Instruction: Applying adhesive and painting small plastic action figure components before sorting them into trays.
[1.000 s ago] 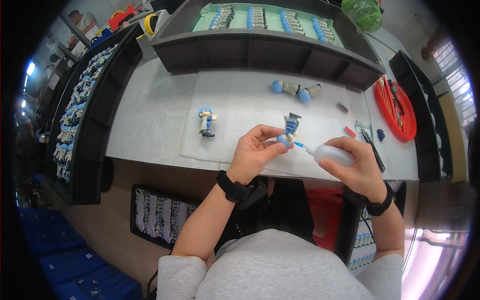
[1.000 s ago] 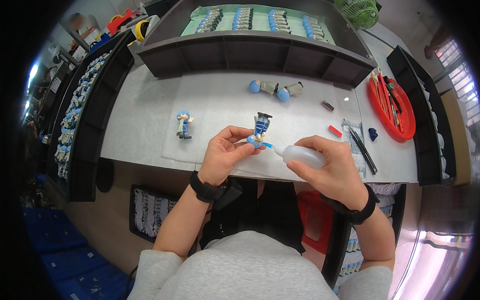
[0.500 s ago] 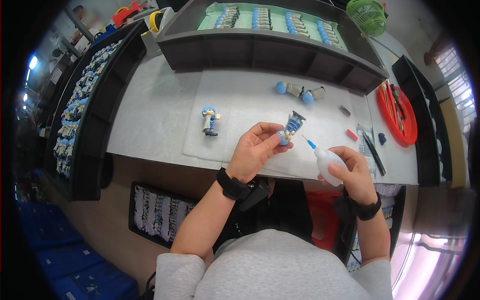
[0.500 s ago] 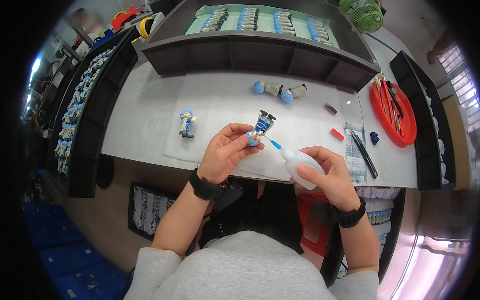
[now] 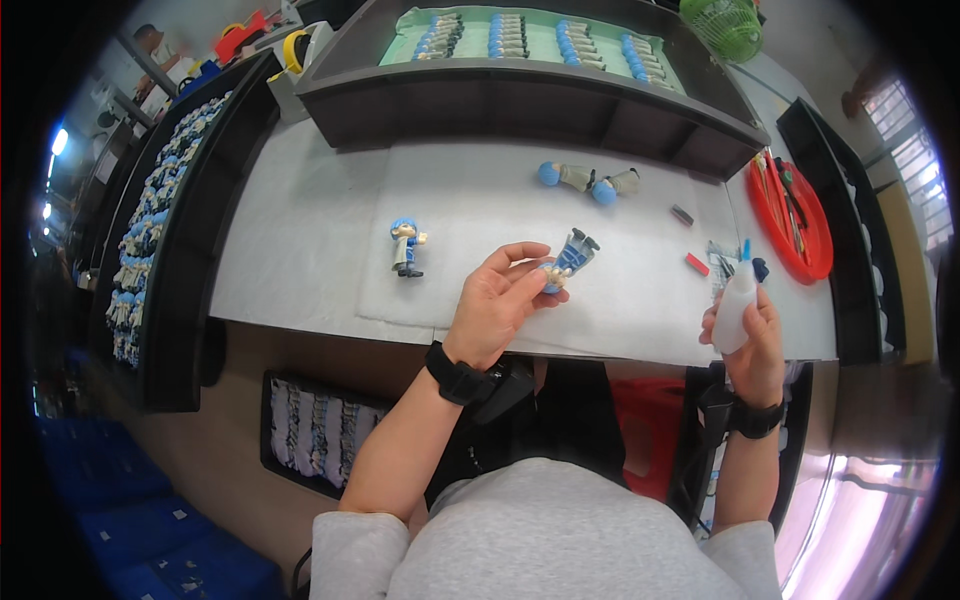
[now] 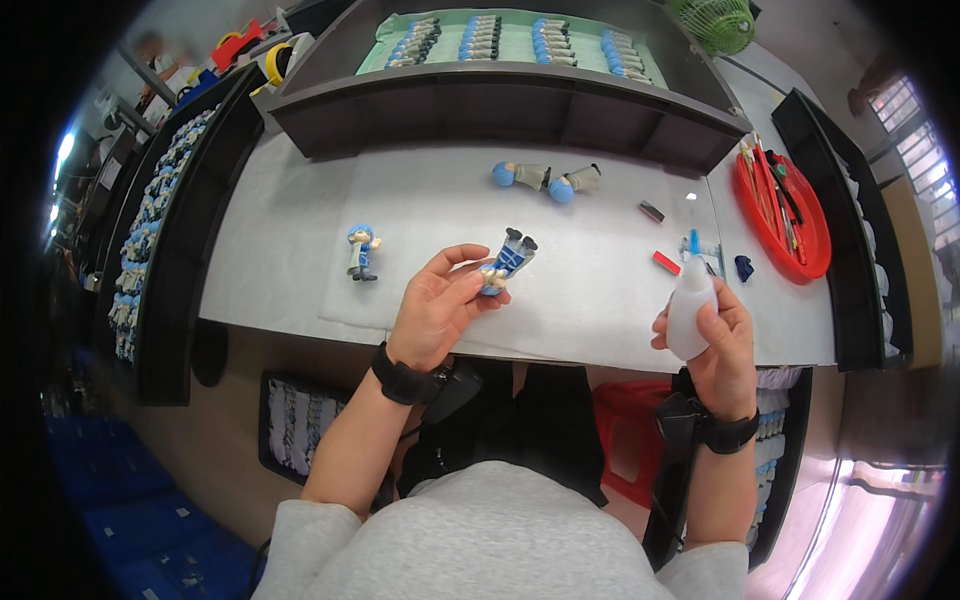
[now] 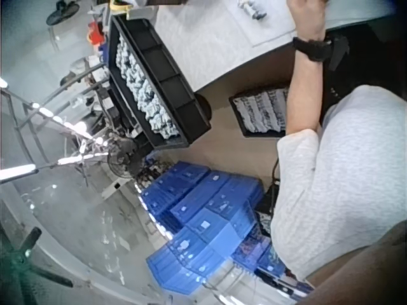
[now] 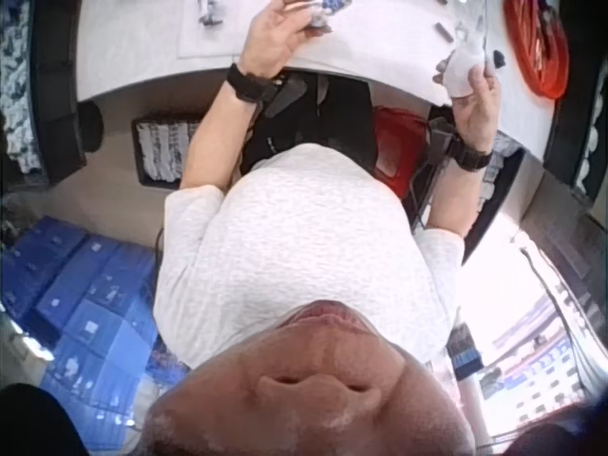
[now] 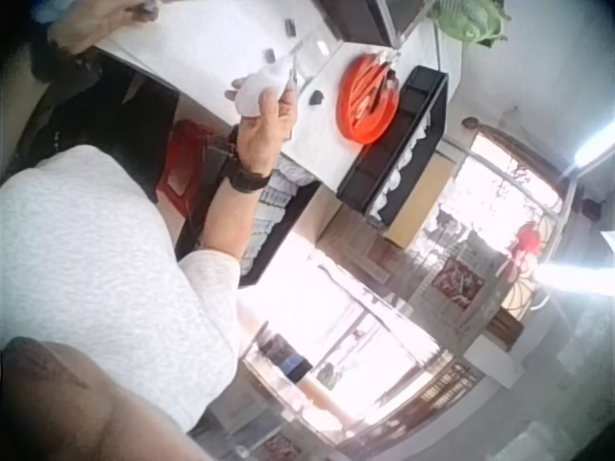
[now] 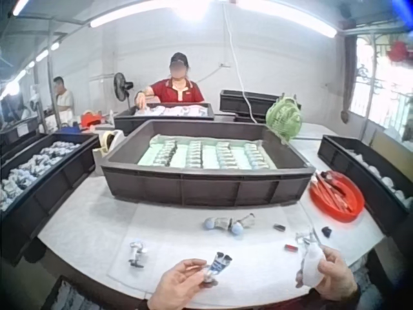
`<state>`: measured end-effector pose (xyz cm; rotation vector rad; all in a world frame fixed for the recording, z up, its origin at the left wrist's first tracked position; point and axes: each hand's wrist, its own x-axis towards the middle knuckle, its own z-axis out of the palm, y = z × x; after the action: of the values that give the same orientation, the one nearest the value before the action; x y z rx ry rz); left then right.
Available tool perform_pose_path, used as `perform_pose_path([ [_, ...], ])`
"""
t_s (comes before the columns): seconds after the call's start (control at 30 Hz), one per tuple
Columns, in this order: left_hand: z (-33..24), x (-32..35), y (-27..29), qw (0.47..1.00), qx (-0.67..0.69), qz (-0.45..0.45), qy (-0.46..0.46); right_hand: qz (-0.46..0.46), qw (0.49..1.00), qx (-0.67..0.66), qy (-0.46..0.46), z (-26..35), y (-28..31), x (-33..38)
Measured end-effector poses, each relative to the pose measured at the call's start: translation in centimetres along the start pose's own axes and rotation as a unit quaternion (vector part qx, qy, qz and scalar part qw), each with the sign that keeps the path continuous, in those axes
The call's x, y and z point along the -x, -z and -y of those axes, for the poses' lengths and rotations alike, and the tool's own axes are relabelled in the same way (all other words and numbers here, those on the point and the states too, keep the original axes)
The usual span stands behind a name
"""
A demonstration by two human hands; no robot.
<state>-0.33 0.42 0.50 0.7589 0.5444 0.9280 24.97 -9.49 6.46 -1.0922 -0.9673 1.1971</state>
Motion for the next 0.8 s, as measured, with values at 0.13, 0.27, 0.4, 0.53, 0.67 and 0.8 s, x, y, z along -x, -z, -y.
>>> perform_pose_path([
  [0.13, 0.7, -0.3, -0.5, 1.000, -0.007, 0.002, -0.001, -0.100, 0.992, -0.021, 0.074, 1.6, 2.6, 0.2],
  [0.27, 0.0, 0.6, 0.6, 0.999, -0.029, -0.007, -0.023, -0.165, 0.971, -0.067, 0.162, 3.8, 7.1, -1.5],
  [0.4, 0.1, 0.6, -0.4, 0.999, -0.025, -0.005, -0.022, -0.311, 0.911, 0.079, 0.258, 7.2, 15.5, -3.3],
  [0.53, 0.5, 0.0, -0.9, 1.000, 0.004, -0.013, -0.017, -0.437, 0.827, 0.294, 0.194, 9.7, 22.5, -6.4],
  [0.67, 0.3, 0.0, -0.5, 0.999, -0.010, -0.032, -0.020, -0.470, 0.718, 0.506, 0.083, 9.6, 29.9, -11.7],
  [0.8, 0.2, 0.1, -0.9, 0.999, -0.016, -0.043, -0.016, -0.449, 0.679, 0.574, -0.085, 9.9, 32.9, -15.0],
])
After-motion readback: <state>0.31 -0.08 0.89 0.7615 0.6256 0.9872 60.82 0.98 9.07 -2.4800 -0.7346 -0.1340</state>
